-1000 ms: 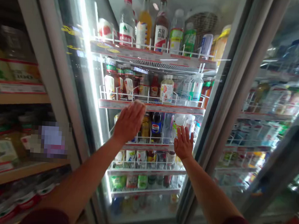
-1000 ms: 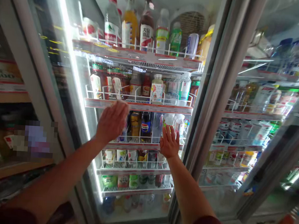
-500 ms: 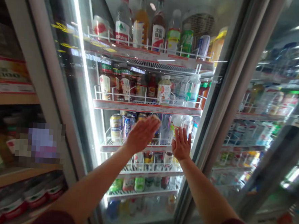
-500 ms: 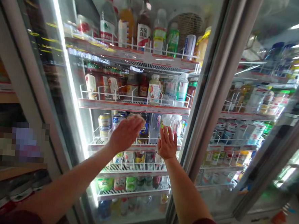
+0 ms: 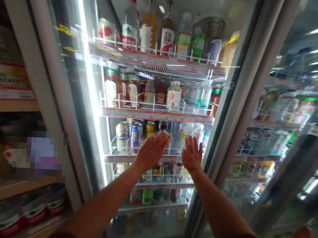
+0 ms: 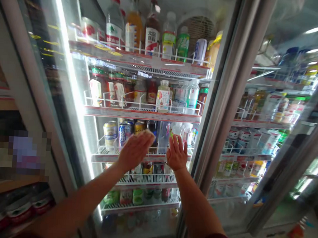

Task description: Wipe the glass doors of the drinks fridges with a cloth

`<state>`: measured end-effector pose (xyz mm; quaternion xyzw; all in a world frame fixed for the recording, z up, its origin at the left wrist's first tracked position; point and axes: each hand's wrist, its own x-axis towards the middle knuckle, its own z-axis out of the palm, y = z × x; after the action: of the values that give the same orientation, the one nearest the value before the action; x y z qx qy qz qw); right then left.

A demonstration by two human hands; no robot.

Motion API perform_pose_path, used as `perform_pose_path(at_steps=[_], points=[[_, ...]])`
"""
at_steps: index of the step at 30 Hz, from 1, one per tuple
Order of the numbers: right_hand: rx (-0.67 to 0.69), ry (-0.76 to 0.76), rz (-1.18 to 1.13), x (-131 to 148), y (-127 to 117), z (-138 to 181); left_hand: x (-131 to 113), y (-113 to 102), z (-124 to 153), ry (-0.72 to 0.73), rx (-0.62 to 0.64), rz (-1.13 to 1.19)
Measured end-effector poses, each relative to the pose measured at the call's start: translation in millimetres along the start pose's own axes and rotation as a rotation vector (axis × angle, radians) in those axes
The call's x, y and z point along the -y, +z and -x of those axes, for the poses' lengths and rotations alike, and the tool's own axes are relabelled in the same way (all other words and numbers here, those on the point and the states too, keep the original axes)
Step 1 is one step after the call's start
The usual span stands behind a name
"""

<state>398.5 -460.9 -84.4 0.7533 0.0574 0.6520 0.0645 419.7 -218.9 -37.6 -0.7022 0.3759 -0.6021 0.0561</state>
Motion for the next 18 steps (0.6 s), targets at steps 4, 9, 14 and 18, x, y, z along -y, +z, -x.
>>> perform_pose_path(at_steps=[4, 9, 14, 18], points=[[-0.021, -0.015, -0.027, 0, -1, -1, 53, -17, -49, -0.327, -0.103, 0.000], [-0.016, -0.020, 0.014, 0, -2, -2, 12, -5, 30, -0.231, -0.082, -0.024], [-0.018, -0.007, -0.024, 0, -1, 0, 24, -5, 88, -0.054, 0.027, -0.031], [-0.032, -0.017, -0.035, 1, -2, -1, 97, -28, 33, -0.302, -0.117, -0.076]])
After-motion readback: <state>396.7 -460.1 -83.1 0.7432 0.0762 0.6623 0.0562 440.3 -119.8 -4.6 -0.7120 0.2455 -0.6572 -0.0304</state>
